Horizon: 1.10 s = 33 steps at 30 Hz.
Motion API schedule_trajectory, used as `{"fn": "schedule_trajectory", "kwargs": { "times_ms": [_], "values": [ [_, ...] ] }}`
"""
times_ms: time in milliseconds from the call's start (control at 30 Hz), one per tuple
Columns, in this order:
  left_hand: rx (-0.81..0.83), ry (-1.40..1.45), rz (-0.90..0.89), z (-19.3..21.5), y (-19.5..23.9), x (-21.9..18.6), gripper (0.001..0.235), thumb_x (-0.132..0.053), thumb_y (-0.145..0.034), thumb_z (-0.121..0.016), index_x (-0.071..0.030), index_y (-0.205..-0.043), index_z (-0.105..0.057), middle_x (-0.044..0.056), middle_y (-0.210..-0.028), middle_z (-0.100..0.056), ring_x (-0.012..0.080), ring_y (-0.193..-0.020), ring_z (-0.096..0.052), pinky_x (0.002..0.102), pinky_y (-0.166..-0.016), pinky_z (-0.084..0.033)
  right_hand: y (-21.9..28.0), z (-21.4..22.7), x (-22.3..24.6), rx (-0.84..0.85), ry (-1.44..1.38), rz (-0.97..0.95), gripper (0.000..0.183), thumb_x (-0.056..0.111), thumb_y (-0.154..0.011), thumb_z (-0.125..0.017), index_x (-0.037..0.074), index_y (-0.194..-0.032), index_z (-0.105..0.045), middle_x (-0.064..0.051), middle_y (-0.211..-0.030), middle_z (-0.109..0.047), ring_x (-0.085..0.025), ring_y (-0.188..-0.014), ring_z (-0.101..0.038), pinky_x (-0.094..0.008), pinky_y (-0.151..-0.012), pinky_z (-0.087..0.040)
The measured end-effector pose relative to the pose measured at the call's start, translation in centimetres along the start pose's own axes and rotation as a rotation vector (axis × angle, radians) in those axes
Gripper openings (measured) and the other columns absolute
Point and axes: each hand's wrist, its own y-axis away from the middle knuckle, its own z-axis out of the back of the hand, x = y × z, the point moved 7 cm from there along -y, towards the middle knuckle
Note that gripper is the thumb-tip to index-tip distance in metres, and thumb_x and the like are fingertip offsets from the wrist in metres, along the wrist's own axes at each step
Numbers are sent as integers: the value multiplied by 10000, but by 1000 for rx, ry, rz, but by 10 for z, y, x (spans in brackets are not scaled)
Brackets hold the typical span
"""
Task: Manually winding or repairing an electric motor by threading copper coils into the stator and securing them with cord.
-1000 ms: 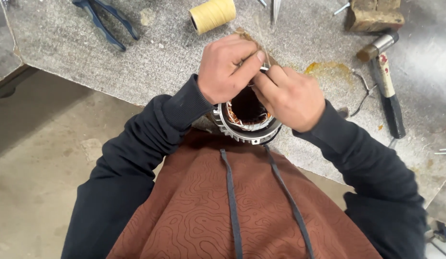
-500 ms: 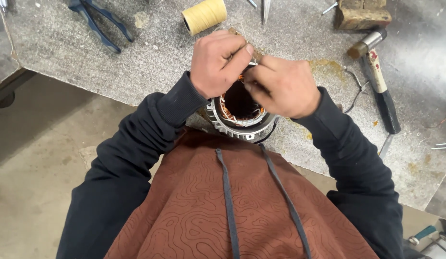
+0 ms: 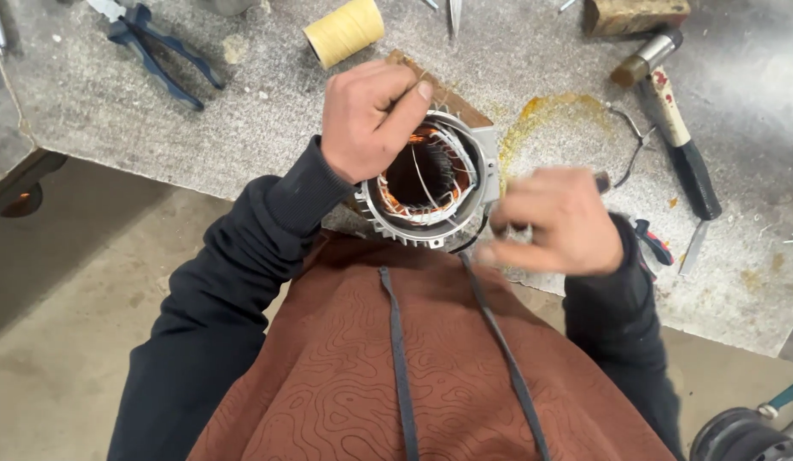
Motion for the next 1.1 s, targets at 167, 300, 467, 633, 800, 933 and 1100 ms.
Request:
{"fn": "schedule_trajectory", "kwargs": {
  "times_ms": [167, 300, 467, 633, 800, 933, 1100],
  "values": [
    [23, -9, 9, -2, 1, 0, 347, -172, -1048, -662, 7, -761, -584, 137, -652, -516, 288, -599, -524, 422, -582, -386, 45, 11, 25, -85, -283, 6, 335, 411, -801, -789, 100, -787, -664, -38, -713, -642, -194, -598, -613, -345, -544, -443],
    [51, 17, 30, -2, 0, -7, 320, -182, -1058, -643, 1, -796, -633, 130, -693, -586, 273, -630, -592, 406, -594, -427, 67, 4, 11, -444, -6, -541, 249, 266, -870, -776, 43, -884, -667, -79, -800, -672, -217, -694, -666, -334, -646, -491],
    [63, 74, -7, -3, -1, -14, 258, -154, -1072, -627, 1, -880, -702, 121, -759, -645, 247, -683, -641, 374, -628, -471, -35, -32, 10, -354, 462, -417, 322, 347, -893, -816, 45, -928, -710, -98, -749, -602, -275, -634, -611, -392, -573, -472],
    [41, 82, 47, -2, 0, -9, 242, -124, -1054, -627, 7, -868, -708, 110, -750, -661, 223, -662, -647, 354, -608, -471, -34, -37, 9, -150, 487, -315, 311, 336, -933, -802, 115, -773, -654, -63, -719, -568, -275, -657, -609, -425, -580, -459],
    [31, 40, 38, -3, 0, -8, 297, -138, -1061, -648, 26, -814, -651, 131, -711, -610, 249, -639, -603, 373, -611, -441, -15, -28, 29, -175, 270, -43, 167, 259, -890, -794, 113, -881, -712, -82, -857, -637, -302, -744, -623, -425, -673, -471],
    [37, -48, 67, -11, -12, -15, 280, -190, -1059, -652, 2, -861, -702, 106, -664, -609, 218, -566, -608, 360, -546, -444, -27, -27, 34, -275, 139, 104, 182, 260, -890, -734, 95, -855, -668, -168, -1006, -686, -413, -885, -622, -506, -816, -461],
    [159, -217, 93, -24, -21, -20, 354, -259, -1059, -675, -31, -790, -705, 101, -603, -593, 251, -520, -598, 382, -511, -439, -11, -72, 12, -416, -326, 288, 261, 242, -1035, -631, 46, -863, -623, -84, -864, -606, -309, -809, -643, -513, -893, -519]
  ]
}}
